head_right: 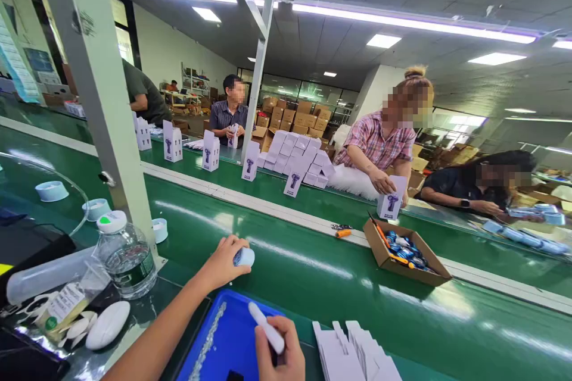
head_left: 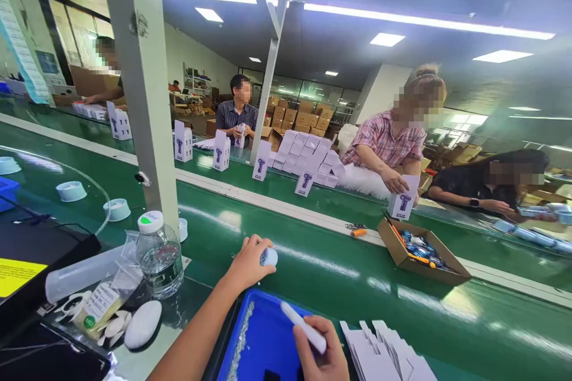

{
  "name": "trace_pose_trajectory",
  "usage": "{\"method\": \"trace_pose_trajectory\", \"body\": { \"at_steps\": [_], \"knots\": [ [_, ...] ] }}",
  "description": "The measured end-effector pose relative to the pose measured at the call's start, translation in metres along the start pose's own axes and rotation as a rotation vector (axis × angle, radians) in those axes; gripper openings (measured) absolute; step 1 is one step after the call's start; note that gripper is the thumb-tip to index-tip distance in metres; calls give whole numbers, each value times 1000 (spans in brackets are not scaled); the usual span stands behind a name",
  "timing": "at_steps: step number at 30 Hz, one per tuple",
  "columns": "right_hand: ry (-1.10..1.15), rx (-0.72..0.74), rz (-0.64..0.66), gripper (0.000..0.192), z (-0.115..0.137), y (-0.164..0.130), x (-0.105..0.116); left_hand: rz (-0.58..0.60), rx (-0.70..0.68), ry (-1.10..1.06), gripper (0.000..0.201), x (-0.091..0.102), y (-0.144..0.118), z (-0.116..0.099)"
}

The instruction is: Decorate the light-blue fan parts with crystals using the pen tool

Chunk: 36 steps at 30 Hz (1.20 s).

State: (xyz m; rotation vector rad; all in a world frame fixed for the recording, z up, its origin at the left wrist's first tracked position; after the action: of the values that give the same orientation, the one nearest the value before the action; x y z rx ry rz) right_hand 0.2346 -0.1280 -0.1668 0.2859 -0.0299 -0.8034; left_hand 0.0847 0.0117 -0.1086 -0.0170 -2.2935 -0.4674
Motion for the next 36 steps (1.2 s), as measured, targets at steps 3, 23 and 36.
{"method": "trace_pose_trajectory", "body": {
  "at_steps": [3, 23, 36],
  "knots": [
    [13, -36, 150, 35, 8, -1, -5, 30, -27, 10, 40, -16, -2, 7],
    [-82, -101, 426, 29, 9, -10, -5, -397, 720, 353, 49, 61, 11, 85],
    [-366, 291, 88, 28, 31, 12, 17, -236, 507, 219, 23, 47, 22, 69]
  ]
}}
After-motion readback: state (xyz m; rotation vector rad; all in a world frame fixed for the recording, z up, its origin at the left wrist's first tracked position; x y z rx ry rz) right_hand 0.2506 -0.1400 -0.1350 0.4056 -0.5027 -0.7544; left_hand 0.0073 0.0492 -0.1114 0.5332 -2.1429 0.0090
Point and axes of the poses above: each hand's wrist, its own y-axis towards the middle knuckle, its own x-axis out of the back of the hand, z = x × y, the point moved 2 cm from there along y, towards the middle knuckle, and after that the axes turned 13 degrees about -z, right-handed, at the moved point
